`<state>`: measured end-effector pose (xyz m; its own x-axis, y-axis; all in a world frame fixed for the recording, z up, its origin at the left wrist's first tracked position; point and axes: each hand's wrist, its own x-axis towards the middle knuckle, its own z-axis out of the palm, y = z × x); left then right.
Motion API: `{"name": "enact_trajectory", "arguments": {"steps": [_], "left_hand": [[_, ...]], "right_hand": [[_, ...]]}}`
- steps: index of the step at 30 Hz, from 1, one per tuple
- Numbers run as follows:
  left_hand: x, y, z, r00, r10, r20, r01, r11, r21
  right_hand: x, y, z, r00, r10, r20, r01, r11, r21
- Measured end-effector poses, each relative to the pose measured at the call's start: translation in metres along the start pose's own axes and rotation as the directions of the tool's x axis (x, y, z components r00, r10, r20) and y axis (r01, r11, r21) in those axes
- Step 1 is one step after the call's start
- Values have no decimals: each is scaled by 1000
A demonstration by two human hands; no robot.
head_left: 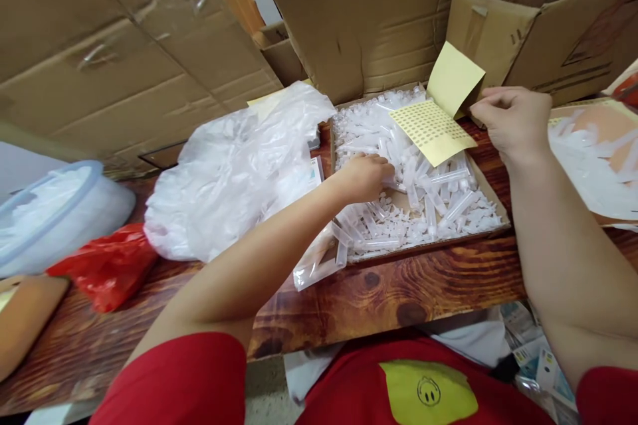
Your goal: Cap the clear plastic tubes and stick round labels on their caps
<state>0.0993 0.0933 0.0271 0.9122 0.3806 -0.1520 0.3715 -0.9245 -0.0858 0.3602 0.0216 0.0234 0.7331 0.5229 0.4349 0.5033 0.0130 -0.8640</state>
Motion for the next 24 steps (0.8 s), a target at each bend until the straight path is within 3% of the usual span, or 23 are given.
{"name": "enact_trajectory", "arguments": {"steps": [2, 4, 7, 11, 14, 17, 21, 24], "left_hand": [[-4, -6, 1, 998, -3, -61, -1, 997, -80], [-12, -11, -1, 981, -18, -191, -23, 978, -209], [-33, -11, -7, 909, -100, -404, -82, 908, -411], [-65, 1, -14, 831, -188, -524, -162, 818, -551], [-83, 14, -15, 786, -149, -600, -308, 748, -588], [-94, 24, -15, 757, -120, -642, -420, 664, -619], [-97, 32, -11, 771, -134, -623, -453, 572, -684], [-97, 36, -9, 812, -145, -566, -427, 513, -745]], "right_hand": [[-5, -2, 3, 986, -168, -20, 168, 985, 24], [-17, -12, 6, 944, -329, -32, 331, 941, 78], [-47, -37, 7, 858, -513, 17, 503, 847, 172], [-92, -74, 5, 679, -733, 38, 690, 655, 307], [-116, -87, 4, 540, -839, 66, 781, 529, 334], [-129, -90, 4, 445, -892, 76, 841, 446, 306], [-133, -90, 0, 418, -906, 66, 859, 418, 297], [-135, -92, -4, 400, -909, 121, 853, 417, 315]]}}
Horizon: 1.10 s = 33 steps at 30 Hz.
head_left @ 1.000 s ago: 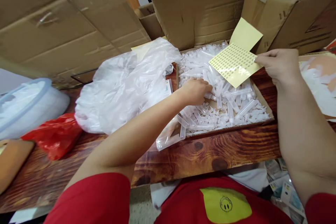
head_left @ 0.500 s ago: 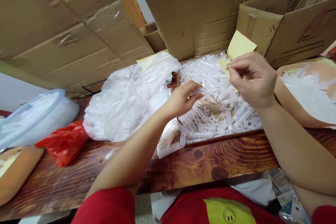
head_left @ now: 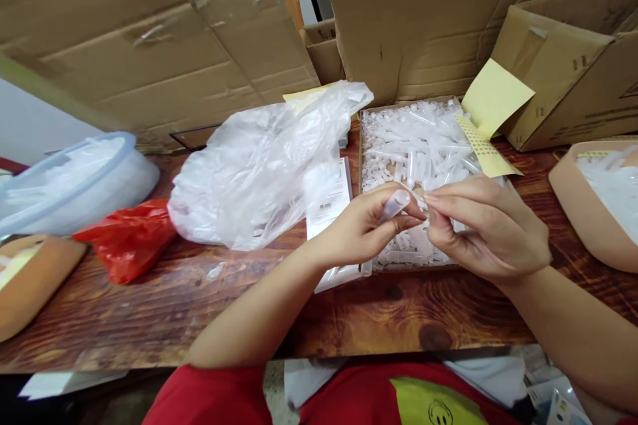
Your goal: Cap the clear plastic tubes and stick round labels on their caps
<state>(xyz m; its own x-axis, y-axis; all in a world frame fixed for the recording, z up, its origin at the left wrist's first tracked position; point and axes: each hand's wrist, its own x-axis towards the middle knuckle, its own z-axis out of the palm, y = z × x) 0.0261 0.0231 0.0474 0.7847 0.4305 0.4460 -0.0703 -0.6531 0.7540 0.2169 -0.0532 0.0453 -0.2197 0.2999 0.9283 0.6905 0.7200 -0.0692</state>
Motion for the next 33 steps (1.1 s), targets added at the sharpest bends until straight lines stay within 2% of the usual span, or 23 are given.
{"name": "enact_trajectory", "arguments": {"steps": [3, 8, 15, 21, 28, 33], "left_hand": [[0, 0, 2, 995, -61, 76, 61, 998, -3], [1, -2, 3, 989, -47, 143, 44, 999, 27], [-2, -4, 0, 981, -80, 176, 73, 996, 45], [-3, -6, -1, 980, -62, 191, 58, 998, 27], [-4, -8, -1, 978, -78, 195, 72, 997, 37], [-3, -12, 1, 976, -103, 193, 105, 995, 0]], "right_hand": [[0, -3, -1, 998, 20, 51, -21, 1000, 7], [-2, -4, -1, 994, 39, 98, -41, 999, 15], [-1, -1, -4, 990, -9, 144, -5, 996, 94], [3, -1, -9, 979, -9, 204, -8, 997, 80], [10, 6, -15, 940, -33, 340, 1, 996, 93], [5, 7, -11, 946, -32, 322, 2, 996, 92]]}}
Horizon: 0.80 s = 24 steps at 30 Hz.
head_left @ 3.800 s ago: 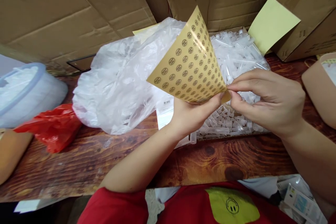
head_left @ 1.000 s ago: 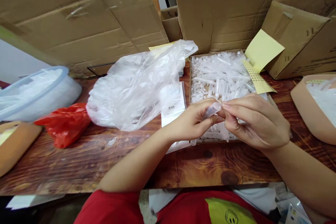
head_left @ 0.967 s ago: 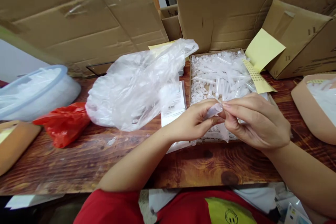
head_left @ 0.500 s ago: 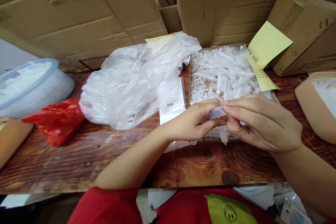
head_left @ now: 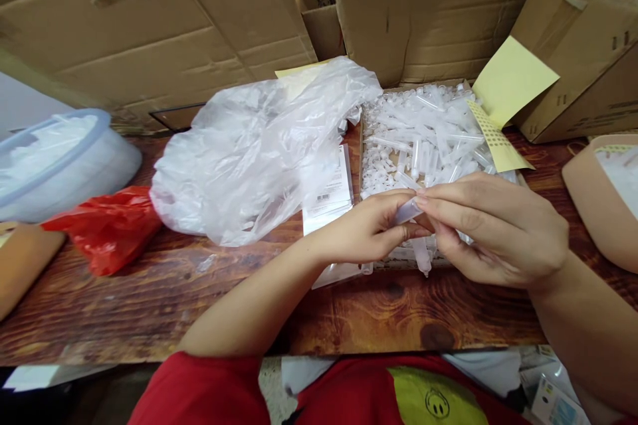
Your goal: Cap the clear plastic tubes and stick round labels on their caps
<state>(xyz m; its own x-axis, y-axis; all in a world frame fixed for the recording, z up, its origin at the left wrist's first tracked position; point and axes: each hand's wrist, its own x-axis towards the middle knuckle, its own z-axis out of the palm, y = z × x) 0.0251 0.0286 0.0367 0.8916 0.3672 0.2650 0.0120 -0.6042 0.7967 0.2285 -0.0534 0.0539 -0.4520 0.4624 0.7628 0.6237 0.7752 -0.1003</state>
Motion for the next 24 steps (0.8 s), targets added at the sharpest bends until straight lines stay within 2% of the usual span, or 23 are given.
{"name": "enact_trajectory", "arguments": {"steps": [5, 9, 12, 14, 15, 16, 17, 19, 20, 22, 24], "left_hand": [[2, -1, 1, 1000, 21, -11, -21, 1000, 13], [2, 3, 0, 1000, 27, -12, -26, 1000, 12], [3, 5, -2, 999, -13, -32, 13, 1000, 13], [3, 5, -3, 996, -5, -88, 5, 1000, -1], [3, 5, -4, 992, 12, -126, -13, 1000, -12], [3, 4, -5, 986, 32, -165, -36, 999, -24], [3, 4, -5, 978, 51, -200, -59, 998, -33], [3, 3, -6, 967, 71, -245, -81, 996, -32], [3, 2, -7, 964, 79, -253, -87, 996, -22], [2, 3, -9, 965, 100, -244, -98, 995, 18], [2, 2, -14, 971, 113, -210, -94, 991, 95]], "right_hand": [[-2, -2, 9, 1000, 18, -24, -17, 999, 29], [-1, -2, 12, 996, 59, -62, -48, 986, 159], [-2, 0, 15, 971, 208, -120, -167, 944, 284], [-4, 2, 17, 908, 387, -161, -313, 881, 354], [-5, 4, 18, 867, 480, -132, -402, 832, 382], [-5, 5, 19, 829, 557, -50, -494, 771, 402], [-5, 6, 20, 791, 606, 81, -580, 702, 413], [-5, 9, 22, 713, 595, 372, -701, 580, 416], [-4, 10, 23, 680, 556, 478, -733, 538, 417], [-4, 14, 24, 650, 507, 566, -757, 495, 426], [-7, 21, 22, 644, 553, 529, -764, 512, 393]]}}
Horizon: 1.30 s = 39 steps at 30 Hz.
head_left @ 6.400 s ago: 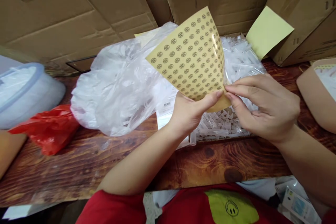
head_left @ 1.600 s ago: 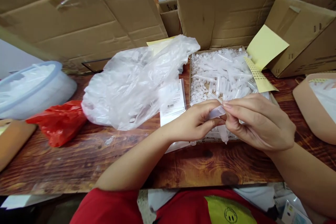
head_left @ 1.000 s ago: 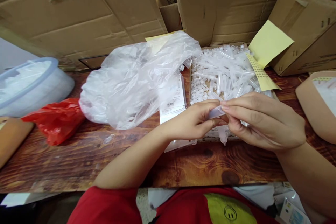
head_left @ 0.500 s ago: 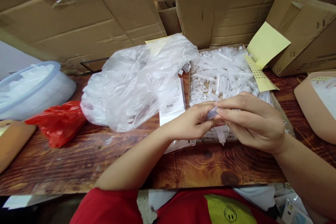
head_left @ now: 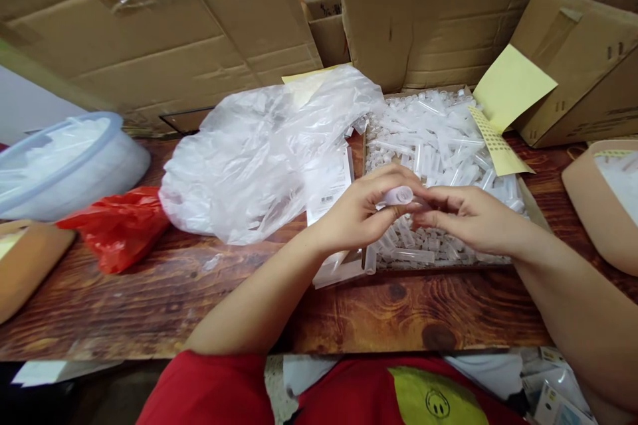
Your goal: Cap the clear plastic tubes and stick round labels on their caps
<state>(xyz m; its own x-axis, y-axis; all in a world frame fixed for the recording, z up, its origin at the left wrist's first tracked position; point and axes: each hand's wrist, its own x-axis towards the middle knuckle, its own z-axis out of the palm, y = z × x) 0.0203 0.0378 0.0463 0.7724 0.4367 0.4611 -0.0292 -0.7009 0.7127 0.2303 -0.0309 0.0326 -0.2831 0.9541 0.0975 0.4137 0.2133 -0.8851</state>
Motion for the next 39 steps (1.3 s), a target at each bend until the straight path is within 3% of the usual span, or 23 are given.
{"name": "enact_trajectory", "arguments": {"steps": [2, 5, 8, 10, 13, 18, 23, 25, 28, 31, 33, 35, 37, 39], "left_hand": [[0, -4, -7, 999, -13, 39, 9, 993, 117], [-1, -15, -18, 990, -75, 116, 37, 954, 296], [-4, -29, -25, 966, -174, 191, 85, 913, 400], [-4, -36, -25, 951, -225, 210, 118, 896, 428], [-5, -42, -23, 941, -245, 236, 123, 892, 434], [-5, -47, -20, 940, -242, 239, 109, 880, 463], [-5, -47, -22, 952, -224, 210, 108, 884, 455], [-3, -44, -22, 966, -207, 154, 136, 915, 380], [-2, -36, -18, 974, -221, 54, 213, 968, 132], [-2, -25, -8, 989, -139, -57, 139, 990, 3], [-2, -18, 0, 994, 12, -104, -2, 995, 99], [-1, -13, 7, 989, 129, -77, -111, 972, 205], [-1, -12, 14, 988, 145, -45, -131, 965, 227], [-2, -14, 20, 993, 95, -73, -79, 977, 196]], "right_hand": [[1, 7, -8, 987, -15, -162, -5, 993, -121], [2, 22, -20, 906, -138, -401, -9, 939, -344], [4, 32, -27, 833, -214, -511, -33, 902, -430], [5, 35, -27, 814, -231, -533, -29, 900, -435], [6, 34, -27, 818, -299, -491, 47, 886, -461], [6, 33, -32, 860, -409, -304, 161, 785, -599], [6, 31, -32, 814, -534, -229, 219, 647, -730], [6, 27, -26, 779, -592, -205, 232, 576, -784], [6, 21, -14, 739, -656, -151, 217, 444, -869], [6, 19, -2, 730, -677, -89, 216, 353, -910], [7, 21, 6, 734, -675, -74, 225, 345, -911], [8, 24, 11, 735, -677, -47, 266, 351, -898], [9, 25, 14, 735, -678, -2, 330, 360, -873], [10, 26, 11, 757, -653, 37, 373, 385, -844]]}}
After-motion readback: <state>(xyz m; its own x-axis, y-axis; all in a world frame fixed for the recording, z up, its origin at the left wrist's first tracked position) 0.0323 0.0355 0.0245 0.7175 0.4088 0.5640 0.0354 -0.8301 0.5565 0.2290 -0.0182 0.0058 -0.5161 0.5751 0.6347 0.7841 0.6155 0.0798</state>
